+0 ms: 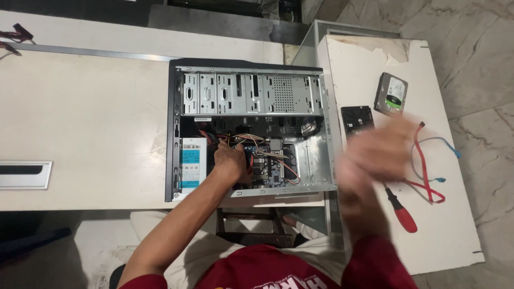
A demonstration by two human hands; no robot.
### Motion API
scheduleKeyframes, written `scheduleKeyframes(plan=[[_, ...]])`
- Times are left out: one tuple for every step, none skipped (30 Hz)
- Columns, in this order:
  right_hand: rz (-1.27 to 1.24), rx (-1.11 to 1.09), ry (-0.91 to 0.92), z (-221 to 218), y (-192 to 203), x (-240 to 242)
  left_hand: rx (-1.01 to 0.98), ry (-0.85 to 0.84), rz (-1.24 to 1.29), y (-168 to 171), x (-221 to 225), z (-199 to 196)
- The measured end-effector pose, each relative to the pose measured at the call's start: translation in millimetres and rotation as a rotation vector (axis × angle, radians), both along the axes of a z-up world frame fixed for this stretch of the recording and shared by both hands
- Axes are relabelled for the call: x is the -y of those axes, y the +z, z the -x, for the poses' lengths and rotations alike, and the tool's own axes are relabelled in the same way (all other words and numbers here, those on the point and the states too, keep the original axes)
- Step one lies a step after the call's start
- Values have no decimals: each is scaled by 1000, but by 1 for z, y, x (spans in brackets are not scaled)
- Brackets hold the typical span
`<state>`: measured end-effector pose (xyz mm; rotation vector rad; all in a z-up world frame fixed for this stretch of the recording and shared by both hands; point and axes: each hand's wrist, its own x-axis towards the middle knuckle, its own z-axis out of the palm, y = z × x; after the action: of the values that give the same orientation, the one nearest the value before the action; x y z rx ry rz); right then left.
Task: Installing a hard drive into a computer case by connecting cables and securing it with screws.
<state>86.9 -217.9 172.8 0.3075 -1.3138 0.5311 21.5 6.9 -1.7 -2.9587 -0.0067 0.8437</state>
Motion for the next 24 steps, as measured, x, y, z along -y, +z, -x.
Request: scheduleKeyframes(plan=[[152, 132, -509, -25, -31, -8, 358, 9, 27, -34, 2, 8], [153, 125, -510, -44, -63, -8, 352, 7, 27, -43, 0, -2], [393, 326, -1273, -63, -94, -9, 204, 24, 55, -53, -3, -11], [642, 533, -2034, -82, -125, -10, 58, 41, 84, -62, -5, -21], [648, 531, -2034, -69, -106, -20, 54, 38, 85, -10, -3, -19], [941, 565, -1868, -59, -86, -32, -77, 41, 142, 48, -6, -19], [1216, 591, -1675, -49, -66, -44, -209, 44, 199, 108, -14, -13], [1226, 590, -1671, -43, -57, -49, -216, 42, 203, 114, -18, -18], [1477, 622, -1487, -36, -47, -54, -208, 31, 222, 120, -22, -23], [1704, 650, -1287, -34, -36, -61, -190, 20, 237, 127, -27, -31], [1705, 651, -1290, -33, -34, -66, -189, 18, 238, 139, -32, -36], [1721, 626, -1263, -30, -34, -70, -119, -9, 306, 150, -36, -38], [1738, 601, -1237, -27, -34, -75, -50, -37, 374, 160, -41, -40], [1738, 598, -1237, -35, -56, -74, -51, -38, 374, 168, -44, -44], [1691, 554, -1326, -43, -78, -72, -33, -63, 452, 176, -48, -49], [1641, 513, -1413, -51, -99, -69, -13, -88, 532, 184, -50, -54], [1643, 513, -1413, -50, -91, -70, -14, -89, 533, 181, -53, -56], [1571, 474, -1449, -49, -84, -70, 50, -110, 574, 178, -56, -58], [1498, 435, -1483, -48, -76, -70, 114, -131, 615, 175, -58, -61], [1506, 433, -1477, -48, -73, -69, 106, -129, 619, 155, -61, -67], [1463, 419, -1482, -47, -70, -69, 153, -178, 557, 136, -64, -72], [1417, 405, -1486, -47, -67, -68, 202, -226, 493, 116, -67, -77], [1424, 403, -1482, -46, -68, -68, 195, -224, 496, 116, -69, -75], [1422, 397, -1491, -49, -68, -68, 228, -231, 531, 117, -70, -77]])
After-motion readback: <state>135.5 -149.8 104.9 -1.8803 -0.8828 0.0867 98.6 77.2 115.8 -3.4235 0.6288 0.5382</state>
